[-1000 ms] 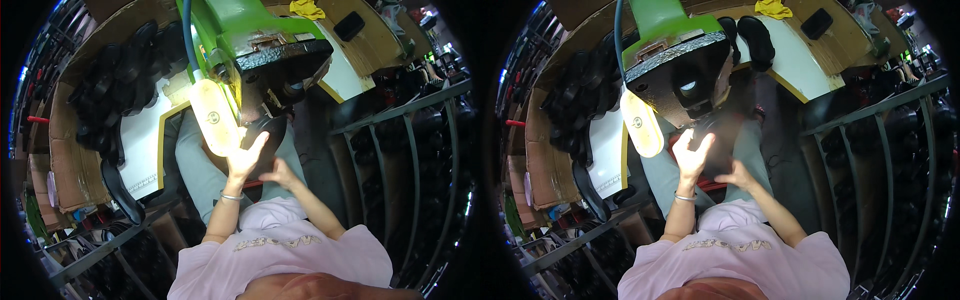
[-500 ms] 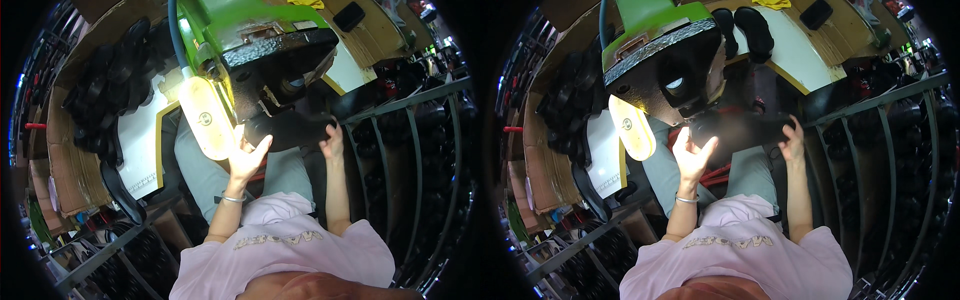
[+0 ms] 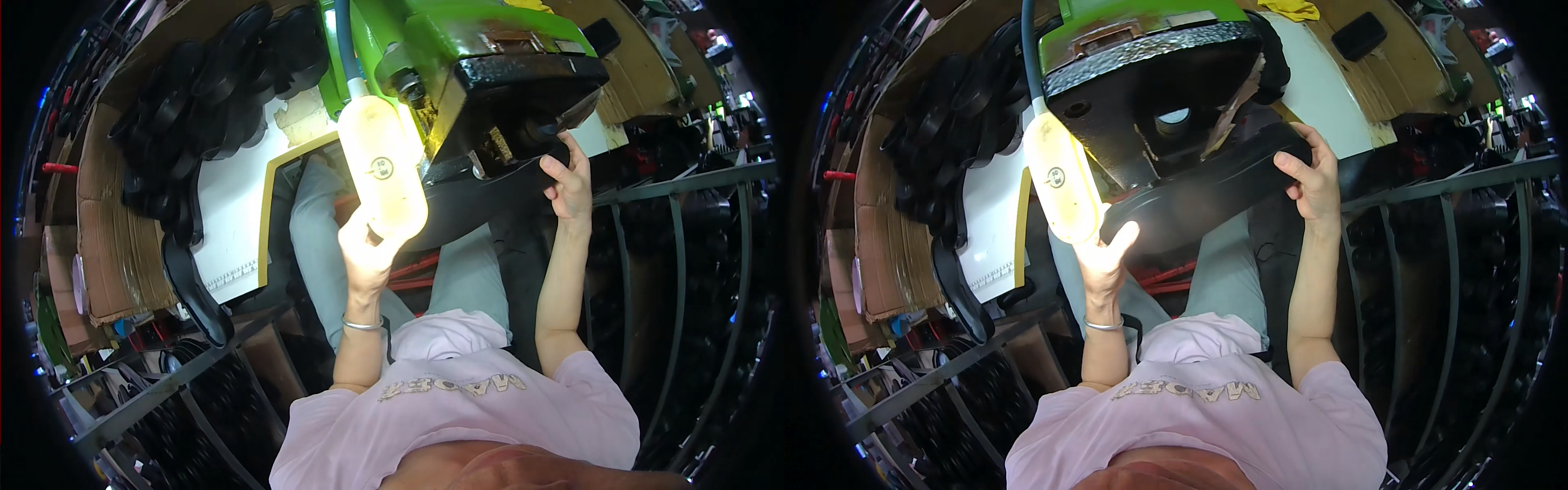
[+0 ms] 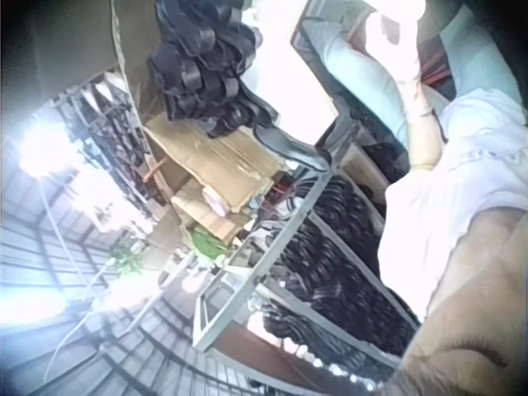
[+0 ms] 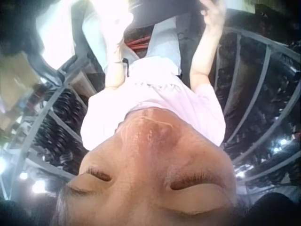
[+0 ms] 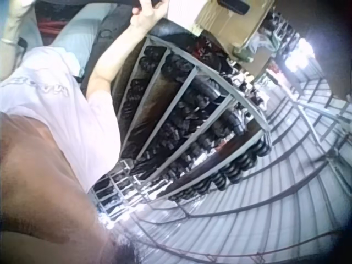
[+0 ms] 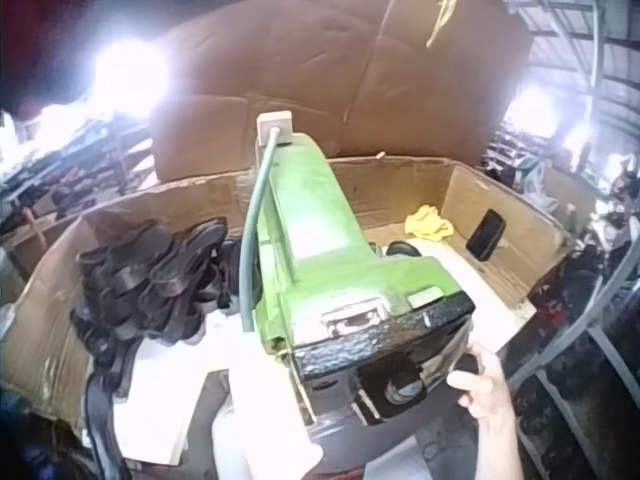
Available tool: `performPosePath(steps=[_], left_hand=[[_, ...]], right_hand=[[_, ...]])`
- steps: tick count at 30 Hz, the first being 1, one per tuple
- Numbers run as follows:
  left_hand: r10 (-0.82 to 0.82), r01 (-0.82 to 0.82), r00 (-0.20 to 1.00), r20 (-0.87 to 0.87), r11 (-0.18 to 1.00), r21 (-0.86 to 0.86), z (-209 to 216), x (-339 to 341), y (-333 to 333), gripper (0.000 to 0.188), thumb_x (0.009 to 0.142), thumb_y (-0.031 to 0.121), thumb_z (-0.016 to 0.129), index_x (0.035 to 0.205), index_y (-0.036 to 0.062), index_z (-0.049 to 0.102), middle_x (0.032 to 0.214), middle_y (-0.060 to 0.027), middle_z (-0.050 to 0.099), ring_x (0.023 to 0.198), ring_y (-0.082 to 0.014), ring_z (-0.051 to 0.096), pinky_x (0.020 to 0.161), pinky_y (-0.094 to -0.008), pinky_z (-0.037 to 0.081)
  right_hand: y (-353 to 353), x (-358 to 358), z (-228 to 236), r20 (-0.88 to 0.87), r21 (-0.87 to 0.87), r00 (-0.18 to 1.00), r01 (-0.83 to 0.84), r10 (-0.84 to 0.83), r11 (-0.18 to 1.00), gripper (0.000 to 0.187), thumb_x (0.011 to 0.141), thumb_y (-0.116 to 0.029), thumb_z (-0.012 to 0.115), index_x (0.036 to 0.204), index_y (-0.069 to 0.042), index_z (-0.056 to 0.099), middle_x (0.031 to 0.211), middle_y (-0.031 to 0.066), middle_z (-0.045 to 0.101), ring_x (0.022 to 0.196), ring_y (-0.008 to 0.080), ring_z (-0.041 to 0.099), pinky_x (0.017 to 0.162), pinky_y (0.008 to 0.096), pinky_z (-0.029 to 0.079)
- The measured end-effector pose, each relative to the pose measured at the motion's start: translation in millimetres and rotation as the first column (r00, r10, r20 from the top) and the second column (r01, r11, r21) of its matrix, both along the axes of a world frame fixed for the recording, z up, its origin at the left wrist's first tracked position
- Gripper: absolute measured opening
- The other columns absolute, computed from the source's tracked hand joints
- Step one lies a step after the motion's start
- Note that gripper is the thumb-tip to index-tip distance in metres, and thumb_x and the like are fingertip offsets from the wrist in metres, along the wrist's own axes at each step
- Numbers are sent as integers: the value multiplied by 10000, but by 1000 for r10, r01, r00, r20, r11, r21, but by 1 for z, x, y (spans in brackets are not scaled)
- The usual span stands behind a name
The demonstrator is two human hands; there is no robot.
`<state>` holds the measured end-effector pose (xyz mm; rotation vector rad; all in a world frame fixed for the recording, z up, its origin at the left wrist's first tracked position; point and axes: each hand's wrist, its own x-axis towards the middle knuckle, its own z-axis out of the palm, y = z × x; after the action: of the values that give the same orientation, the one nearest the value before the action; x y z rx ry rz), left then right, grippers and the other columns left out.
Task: The person uses a green grinding machine to smooth the soles of black shoes. They pick up shoes from a nearby shelf, press the soles against the rotating grinding wheel, and then place the shoes back on the shelf. The process is repeated for multiple shoes throughout the clip.
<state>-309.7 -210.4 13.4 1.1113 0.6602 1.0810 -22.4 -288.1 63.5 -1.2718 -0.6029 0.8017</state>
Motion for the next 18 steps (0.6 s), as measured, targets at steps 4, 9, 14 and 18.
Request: performPosePath(steps=[4, 9, 14, 18], left_hand=[[73, -73, 997, 30, 997, 10, 2, -11, 0, 327, 762, -24, 737, 1071, -47, 630, 1001, -77, 672, 907, -137, 623, 840, -268, 487], [13, -10, 999, 42, 998, -70, -6, -41, 8, 256, 753, -41, 731, 982, -20, 619, 878, -22, 620, 814, -98, 581, 748, -232, 460], [-1, 1, 993, -121, 1000, -6, -8, -70, 17, 214, 744, -66, 739, 915, -28, 616, 856, -31, 612, 776, -93, 579, 711, -226, 469], [92, -66, 971, -220, 990, 123, -5, -53, 12, 232, 728, -80, 767, 902, -28, 622, 864, -40, 606, 799, -112, 598, 724, -237, 492]], right_hand=[[2, -15, 4, 19, 28, 999, -31, 30, 999, 565, 724, -44, 774, 1220, 40, 516, 965, 52, 607, 611, 27, 558, 367, 129, 366], [12, -34, 3, 2, 113, 991, -134, 135, 985, 582, 689, -10, 778, 1207, 30, 517, 980, 68, 610, 656, 48, 569, 414, 140, 395], [13, -56, -7, 81, 151, 970, -238, 228, 959, 636, 623, 52, 820, 1183, 6, 520, 966, 77, 616, 684, 85, 591, 486, 181, 452], [4, -43, -18, 201, 260, 971, -178, 127, 949, 658, 597, 53, 844, 1170, -24, 528, 984, 46, 587, 835, 121, 597, 698, 226, 509]])
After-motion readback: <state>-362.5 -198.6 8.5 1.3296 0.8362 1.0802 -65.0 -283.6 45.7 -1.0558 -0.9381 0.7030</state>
